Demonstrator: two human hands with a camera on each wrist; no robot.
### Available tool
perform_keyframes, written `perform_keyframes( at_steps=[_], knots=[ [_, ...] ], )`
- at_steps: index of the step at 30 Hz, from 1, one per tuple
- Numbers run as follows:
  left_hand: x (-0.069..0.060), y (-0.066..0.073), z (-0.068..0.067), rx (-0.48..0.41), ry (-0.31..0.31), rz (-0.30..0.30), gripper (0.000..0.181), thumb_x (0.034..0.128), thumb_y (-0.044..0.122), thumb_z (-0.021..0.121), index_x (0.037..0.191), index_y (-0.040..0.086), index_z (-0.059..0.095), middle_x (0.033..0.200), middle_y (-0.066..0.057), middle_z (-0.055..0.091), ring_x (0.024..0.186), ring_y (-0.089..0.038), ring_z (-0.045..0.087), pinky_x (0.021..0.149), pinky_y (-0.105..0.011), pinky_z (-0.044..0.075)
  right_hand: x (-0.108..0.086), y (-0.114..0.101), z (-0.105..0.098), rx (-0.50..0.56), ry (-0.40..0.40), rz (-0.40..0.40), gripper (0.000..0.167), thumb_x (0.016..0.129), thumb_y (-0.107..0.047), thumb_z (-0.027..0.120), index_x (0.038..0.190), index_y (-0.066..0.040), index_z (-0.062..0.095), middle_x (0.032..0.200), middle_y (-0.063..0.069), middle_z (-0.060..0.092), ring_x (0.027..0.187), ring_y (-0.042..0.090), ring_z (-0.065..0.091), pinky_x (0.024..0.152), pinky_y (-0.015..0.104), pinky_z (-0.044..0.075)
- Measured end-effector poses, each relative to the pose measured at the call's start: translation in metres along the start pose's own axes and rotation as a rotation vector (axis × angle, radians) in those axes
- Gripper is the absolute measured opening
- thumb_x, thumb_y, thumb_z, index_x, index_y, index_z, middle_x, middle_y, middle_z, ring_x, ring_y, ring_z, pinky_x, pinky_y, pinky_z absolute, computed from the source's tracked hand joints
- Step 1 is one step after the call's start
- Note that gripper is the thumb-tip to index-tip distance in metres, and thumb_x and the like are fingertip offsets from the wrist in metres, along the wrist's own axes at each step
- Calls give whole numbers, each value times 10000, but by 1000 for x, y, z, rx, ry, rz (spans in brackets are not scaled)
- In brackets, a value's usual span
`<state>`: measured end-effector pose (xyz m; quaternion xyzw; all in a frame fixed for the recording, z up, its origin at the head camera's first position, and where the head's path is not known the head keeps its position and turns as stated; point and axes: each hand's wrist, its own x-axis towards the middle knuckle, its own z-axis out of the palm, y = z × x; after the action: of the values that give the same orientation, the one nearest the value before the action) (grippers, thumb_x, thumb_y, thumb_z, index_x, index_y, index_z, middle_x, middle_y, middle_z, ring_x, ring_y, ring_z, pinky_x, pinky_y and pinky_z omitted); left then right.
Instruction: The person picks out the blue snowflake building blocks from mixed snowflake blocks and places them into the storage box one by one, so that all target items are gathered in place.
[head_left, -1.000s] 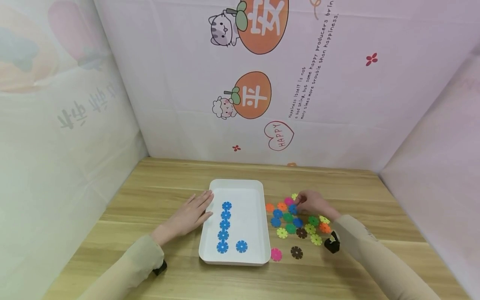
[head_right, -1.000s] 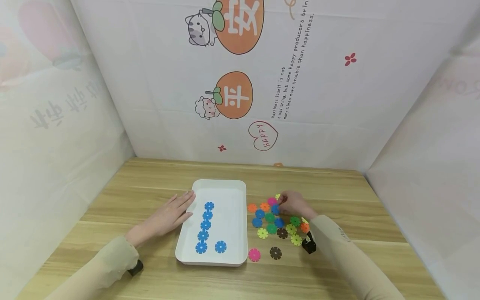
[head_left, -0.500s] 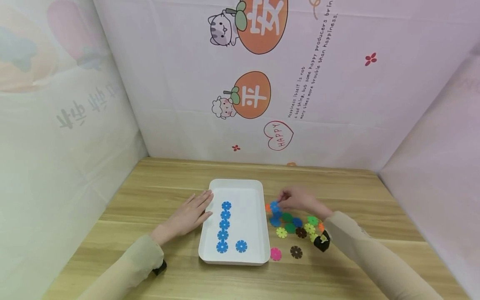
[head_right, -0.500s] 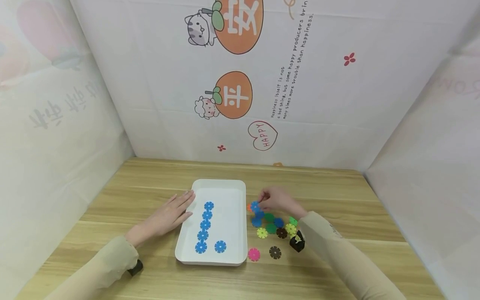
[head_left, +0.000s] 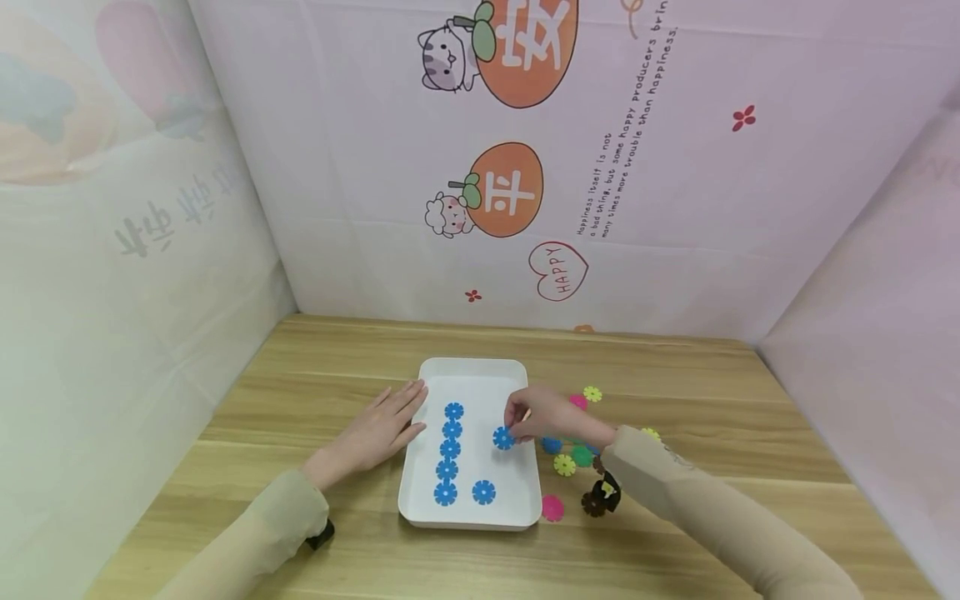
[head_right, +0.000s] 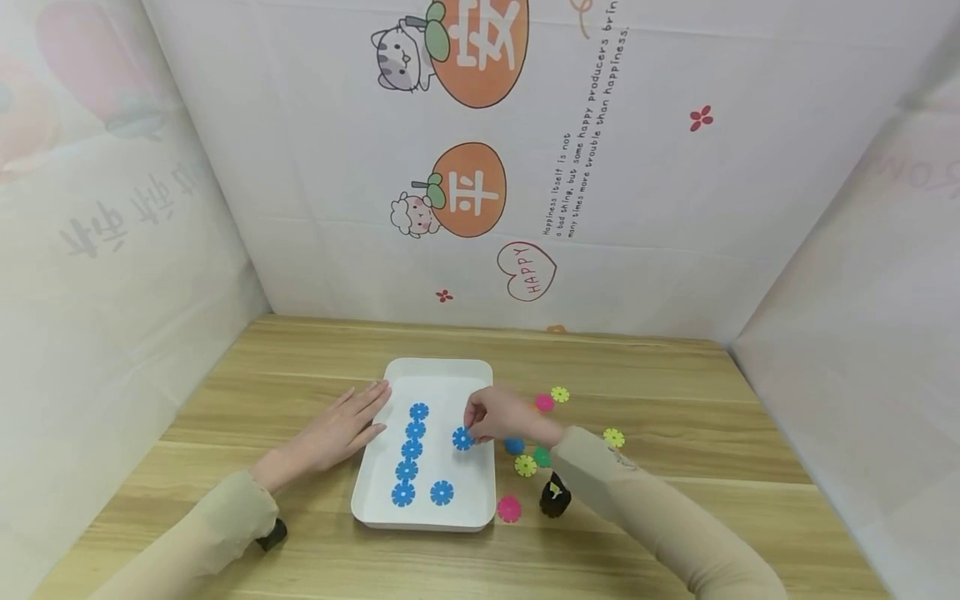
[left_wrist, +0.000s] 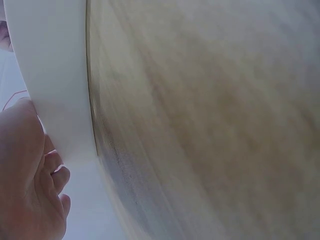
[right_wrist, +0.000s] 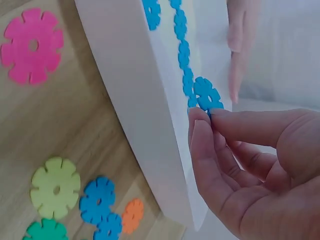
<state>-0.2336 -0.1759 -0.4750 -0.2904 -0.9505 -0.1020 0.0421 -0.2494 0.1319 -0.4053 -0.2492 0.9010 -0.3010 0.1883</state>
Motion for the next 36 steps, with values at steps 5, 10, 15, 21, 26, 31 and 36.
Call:
perform_keyframes(
  at_steps=[5, 10, 15, 21, 26, 31, 36],
  knots=[
    [1, -1, 1, 19, -12, -11, 636, 1057, 415, 415, 1564, 57, 275, 1647, -117, 254, 1516, -314, 290, 1233, -555, 244, 6, -8, 17, -48, -52, -15, 83, 872, -3, 715, 848, -43, 646, 822, 28, 657, 709, 92, 598, 651, 205, 573],
    [1, 0, 0, 17, -21, -12, 638, 1059, 425, 404, 1567, 65, 268, 1650, -108, 246, 1520, -306, 282, 1238, -550, 236, 8, -10, 31, -40, -69, -30, 89, 866, 22, 703, 825, -36, 650, 786, 20, 651, 681, 100, 601, 624, 207, 564],
    [1, 0, -1, 18, -23, -12, 634, 1059, 410, 414, 1563, 52, 277, 1647, -121, 251, 1517, -320, 284, 1234, -559, 238, 10, -10, 38, -19, -80, -18, 99, 864, 33, 696, 816, -41, 651, 767, 20, 641, 672, 123, 598, 616, 223, 552],
    [1, 0, -1, 14, -17, -9, 627, 1058, 398, 421, 1558, 43, 287, 1643, -131, 259, 1514, -329, 288, 1233, -561, 236, 10, -11, 43, -3, -84, -7, 111, 861, 45, 693, 807, -41, 650, 744, 32, 639, 657, 151, 616, 600, 238, 551],
    [1, 0, 0, 10, -16, -9, 625, 1059, 397, 417, 1556, 40, 291, 1643, -133, 260, 1515, -328, 285, 1234, -561, 233, 10, -10, 43, -5, -86, -4, 104, 865, 37, 694, 809, -43, 658, 738, 16, 635, 660, 140, 609, 609, 240, 559],
    [1, 1, -1, 8, -17, -9, 624, 1057, 394, 423, 1555, 41, 294, 1642, -134, 262, 1515, -326, 286, 1235, -560, 231, 10, -10, 43, -3, -91, 7, 102, 860, 44, 692, 813, -41, 661, 740, 16, 636, 663, 140, 603, 609, 242, 559],
    [1, 2, -2, 8, -6, -5, 621, 1055, 385, 433, 1550, 33, 303, 1637, -139, 272, 1509, -333, 298, 1231, -564, 238, 9, -11, 43, -9, -93, 18, 97, 858, 44, 696, 815, -38, 668, 745, 26, 639, 661, 136, 591, 609, 249, 560]
  ],
)
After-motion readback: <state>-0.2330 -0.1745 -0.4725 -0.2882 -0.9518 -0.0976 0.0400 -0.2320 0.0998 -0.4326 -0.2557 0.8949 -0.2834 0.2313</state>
